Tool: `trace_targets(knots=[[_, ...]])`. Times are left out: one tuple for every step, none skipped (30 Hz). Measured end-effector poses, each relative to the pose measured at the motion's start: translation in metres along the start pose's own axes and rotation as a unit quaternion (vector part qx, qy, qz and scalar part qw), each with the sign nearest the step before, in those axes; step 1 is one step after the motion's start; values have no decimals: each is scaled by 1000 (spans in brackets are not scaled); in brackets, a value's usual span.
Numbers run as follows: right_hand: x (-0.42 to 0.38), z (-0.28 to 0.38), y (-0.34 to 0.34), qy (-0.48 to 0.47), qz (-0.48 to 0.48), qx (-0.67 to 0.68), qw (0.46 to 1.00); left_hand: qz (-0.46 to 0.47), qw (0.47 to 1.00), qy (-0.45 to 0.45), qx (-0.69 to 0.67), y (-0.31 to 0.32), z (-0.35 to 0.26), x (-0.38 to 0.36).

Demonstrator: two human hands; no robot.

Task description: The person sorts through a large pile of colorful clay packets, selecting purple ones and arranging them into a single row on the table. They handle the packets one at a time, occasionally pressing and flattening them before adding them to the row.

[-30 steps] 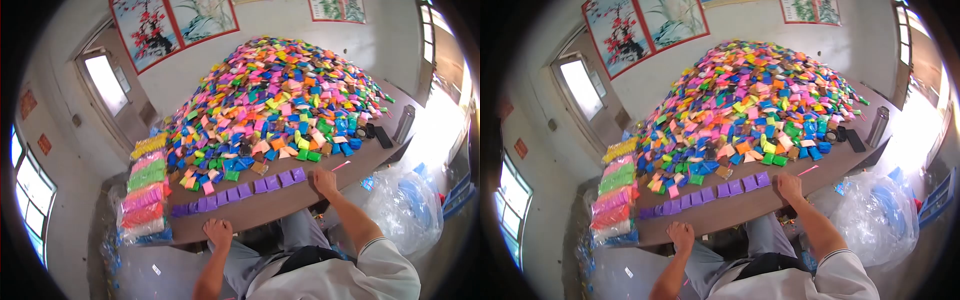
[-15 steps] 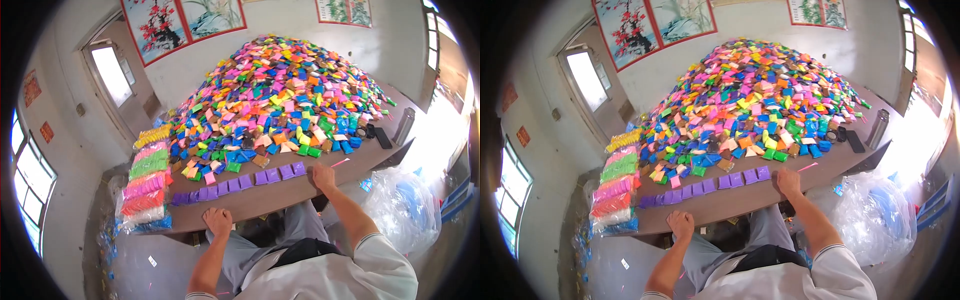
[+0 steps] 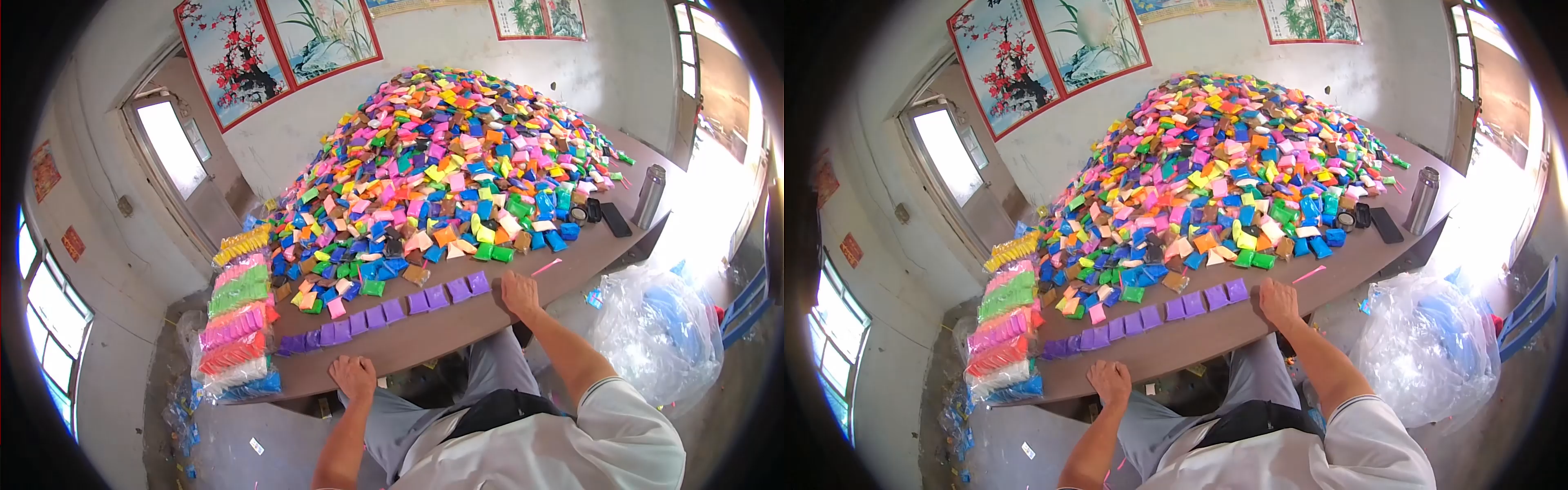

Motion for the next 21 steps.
trace_targets(knots=[[1, 1, 0, 2, 2, -5, 1000, -6, 1000, 3, -2, -2, -1, 1], [1, 2, -2, 1, 2, -5, 1000, -6, 1000, 3, -5, -1, -1, 0], [0, 2, -2, 1, 2, -4, 1000, -6, 1000, 3, -8, -1, 0, 0], [0, 3, -3, 2, 0, -3, 1000, -8, 1000, 4, -11, -1, 0, 1], [0, 4, -5, 1, 1, -3, 1000, 2, 1000, -3, -5, -1, 1, 3], [0, 3, -4, 1, 2, -3, 1000, 12, 1000, -10, 0, -2, 0, 3], [0, 2, -4, 2, 2, -3, 1000, 22, 1000, -17, 6, -1, 0, 3], [-1, 1, -3, 2, 1, -3, 1000, 19, 1000, -14, 5, -1, -1, 2], [0, 1, -2, 2, -1, -3, 1000, 16, 1000, -13, 4, -1, -1, 2], [0, 1, -1, 1, -1, -2, 1000, 12, 1000, -11, 4, -1, 0, 1], [1, 0, -1, -2, -6, 1, 1000, 9, 1000, -10, 2, 0, 1, 2], [0, 1, -3, -5, -8, 3, 1000, 7, 1000, -10, 1, 0, 1, 2], [-2, 2, -4, -8, -9, 5, 1000, 7, 1000, -10, -1, 0, 1, 1], [-3, 2, -4, -5, -7, 2, 1000, 4, 1000, -4, -3, 1, 0, -1], [-3, 2, -5, -4, -5, 0, 1000, 1, 1000, 3, -4, -1, -1, 0], [0, 3, -4, -4, -4, -3, 1000, -3, 1000, 8, -5, -2, -1, 2], [1, 5, -5, -9, -8, 1, 1000, -2, 1000, 11, -11, -3, 0, 3], [1, 8, -10, -14, -11, 5, 1000, -1, 1000, 15, -17, -4, -1, 5], [-1, 8, -10, -16, -11, 7, 1000, 6, 1000, 19, -24, -5, -3, 3], [-4, 5, -7, -14, -9, 7, 1000, 15, 999, 22, -25, -6, -4, 0], [-5, 3, -5, -10, -10, 8, 1000, 24, 999, 26, -26, -7, -4, 2]])
Point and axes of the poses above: each hand's wrist, its own x-axis towards the middle knuckle, its own y-axis out of the palm, z = x × y, the point moved 8 cm from there along x, towards the middle knuckle, and after that the axes turned 11 degrees about y, right-handed, at the moved point
